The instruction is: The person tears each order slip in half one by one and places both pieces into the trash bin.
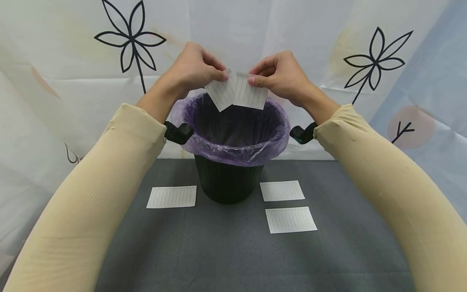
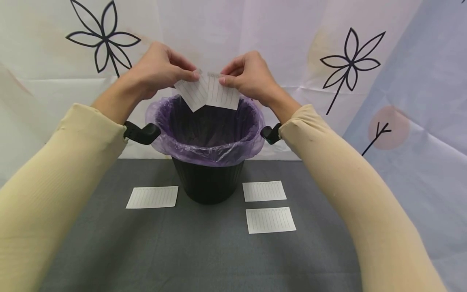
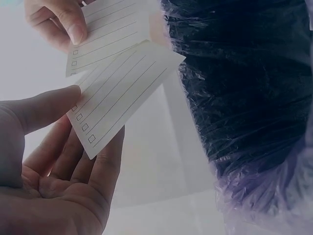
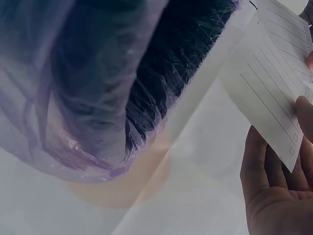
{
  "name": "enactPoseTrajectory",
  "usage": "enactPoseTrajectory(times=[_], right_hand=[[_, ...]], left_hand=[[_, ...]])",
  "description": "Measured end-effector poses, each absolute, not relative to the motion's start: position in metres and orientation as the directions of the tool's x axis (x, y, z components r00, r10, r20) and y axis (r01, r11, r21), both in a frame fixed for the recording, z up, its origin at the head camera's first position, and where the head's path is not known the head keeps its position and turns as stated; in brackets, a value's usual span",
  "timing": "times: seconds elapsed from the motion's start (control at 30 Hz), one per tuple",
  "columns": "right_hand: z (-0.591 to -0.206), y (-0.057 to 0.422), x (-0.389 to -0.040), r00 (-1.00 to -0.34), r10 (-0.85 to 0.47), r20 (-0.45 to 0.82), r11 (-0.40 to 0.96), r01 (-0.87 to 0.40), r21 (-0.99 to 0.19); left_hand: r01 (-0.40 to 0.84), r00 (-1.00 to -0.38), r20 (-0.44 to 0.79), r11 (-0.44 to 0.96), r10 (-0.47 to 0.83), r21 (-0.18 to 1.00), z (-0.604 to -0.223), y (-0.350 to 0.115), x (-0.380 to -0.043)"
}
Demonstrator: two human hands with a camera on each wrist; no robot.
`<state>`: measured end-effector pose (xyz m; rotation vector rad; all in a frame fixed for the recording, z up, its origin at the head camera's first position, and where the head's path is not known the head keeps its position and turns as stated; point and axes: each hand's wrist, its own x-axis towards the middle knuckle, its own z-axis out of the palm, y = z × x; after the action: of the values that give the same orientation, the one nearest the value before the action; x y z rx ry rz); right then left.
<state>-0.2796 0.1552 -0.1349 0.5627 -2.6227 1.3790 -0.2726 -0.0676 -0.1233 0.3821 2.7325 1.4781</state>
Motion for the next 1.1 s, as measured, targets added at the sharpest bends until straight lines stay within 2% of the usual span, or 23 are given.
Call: enactPoseTrajectory(times=[0.57,0.83,1.1], right_hand=[[-0.133,0.154,-0.279,-0.92,-0.284,0.272,0.513,-0.385,-0.767],[-0.137,0.156,-0.279,-0.924,-0.284,0.258,0.51,-0.373,-0.775],[-0.143,0.158,-0.275,-0.918,-0.309,0.247,0.48,-0.375,-0.793]], left_hand=[[0.213,-0.967,0.098,0.541,0.233,0.814,-0.123,-0.067,-0.272],[0.198,-0.956,0.072,0.447,0.283,0.872,-0.124,-0.068,-0.27],[0.204,-0.957,0.076,0.468,0.279,0.86,-0.128,-0.074,-0.267]])
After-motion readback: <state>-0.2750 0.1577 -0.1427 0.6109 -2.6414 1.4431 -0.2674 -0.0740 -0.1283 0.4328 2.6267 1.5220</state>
